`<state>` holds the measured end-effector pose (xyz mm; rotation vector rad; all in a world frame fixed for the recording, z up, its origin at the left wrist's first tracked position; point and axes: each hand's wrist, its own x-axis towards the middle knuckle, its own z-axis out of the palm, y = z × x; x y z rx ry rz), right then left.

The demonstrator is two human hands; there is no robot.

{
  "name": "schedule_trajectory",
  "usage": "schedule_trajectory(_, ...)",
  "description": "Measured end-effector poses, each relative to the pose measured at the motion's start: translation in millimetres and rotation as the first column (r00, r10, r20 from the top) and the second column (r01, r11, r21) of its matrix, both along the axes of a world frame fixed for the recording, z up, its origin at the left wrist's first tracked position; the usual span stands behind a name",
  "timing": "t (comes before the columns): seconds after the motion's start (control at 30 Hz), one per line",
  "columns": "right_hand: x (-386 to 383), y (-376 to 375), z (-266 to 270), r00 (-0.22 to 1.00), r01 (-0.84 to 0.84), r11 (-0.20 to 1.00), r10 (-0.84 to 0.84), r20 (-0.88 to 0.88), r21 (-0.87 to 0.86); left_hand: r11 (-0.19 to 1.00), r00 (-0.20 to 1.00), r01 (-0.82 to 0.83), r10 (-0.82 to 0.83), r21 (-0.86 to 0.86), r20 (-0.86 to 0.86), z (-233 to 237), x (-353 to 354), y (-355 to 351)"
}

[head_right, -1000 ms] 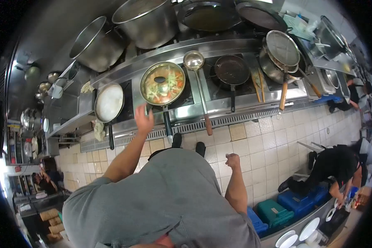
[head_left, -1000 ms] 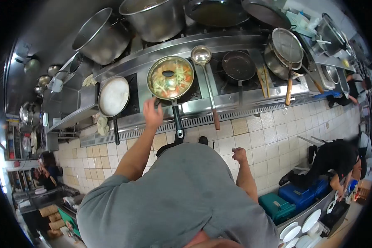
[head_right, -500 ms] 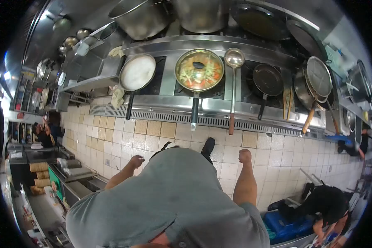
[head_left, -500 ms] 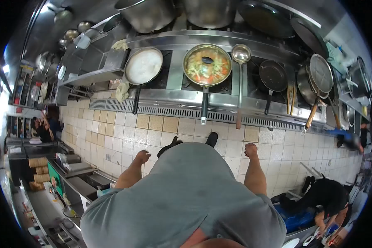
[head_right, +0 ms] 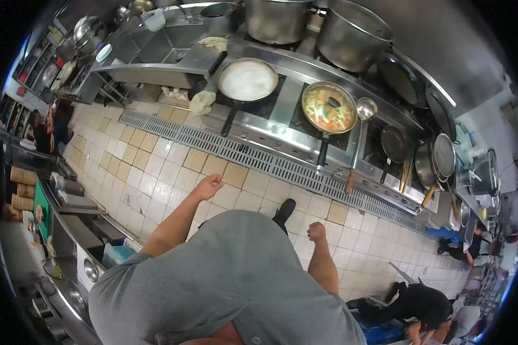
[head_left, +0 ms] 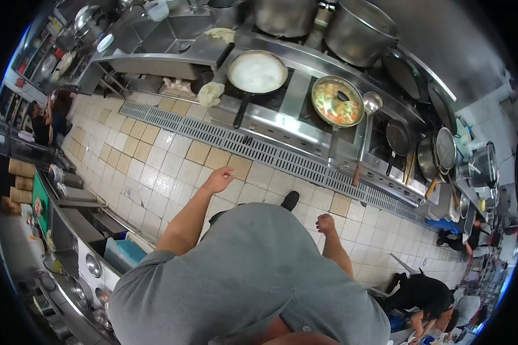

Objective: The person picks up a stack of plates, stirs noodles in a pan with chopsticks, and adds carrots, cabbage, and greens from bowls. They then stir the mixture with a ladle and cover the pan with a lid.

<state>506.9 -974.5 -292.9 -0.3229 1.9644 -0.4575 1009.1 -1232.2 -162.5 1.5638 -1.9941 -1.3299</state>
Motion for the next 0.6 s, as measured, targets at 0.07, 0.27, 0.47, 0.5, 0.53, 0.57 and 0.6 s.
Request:
schedule_trajectory(0.07,18,11,-34,-0.334,-0.912,-0.17,0.837,-0.433,0.374,1.0,0.99,-0.019,0.021,-0.016,0.137,-32,72,30)
schedule_trajectory(0.27,148,38,12,0.428,-0.81,0.545,0.803,-0.416,0.217,0.879,0.616,0.01,-0.381,0.476,0.69,-115,315,180)
schedule_trajectory(0.47,152,47,34,0.213,-0.918,0.328,0.882,-0.421,0.222,0.835,0.373,0.302,-0.548,0.46,0.749,-106,388,273)
schedule_trajectory(0.5,154,40,55,0.472,-0.813,0.538,0.832,-0.291,0.221,0.843,0.381,0.289,-0.536,0.454,0.753,-109,382,274)
schedule_trajectory(0.53,158,28,69,0.694,-0.66,0.709,0.702,-0.159,0.247,0.839,0.431,0.376,-0.534,0.394,0.727,-130,380,273)
schedule_trajectory(0.57,159,20,72,0.678,-0.678,0.697,0.716,-0.165,0.234,0.83,0.475,0.453,-0.533,0.324,0.7,-141,379,273)
schedule_trajectory(0.6,154,20,70,0.75,-0.607,0.766,0.64,-0.166,0.209,0.917,0.797,-0.043,-0.209,0.398,0.567,-130,360,267)
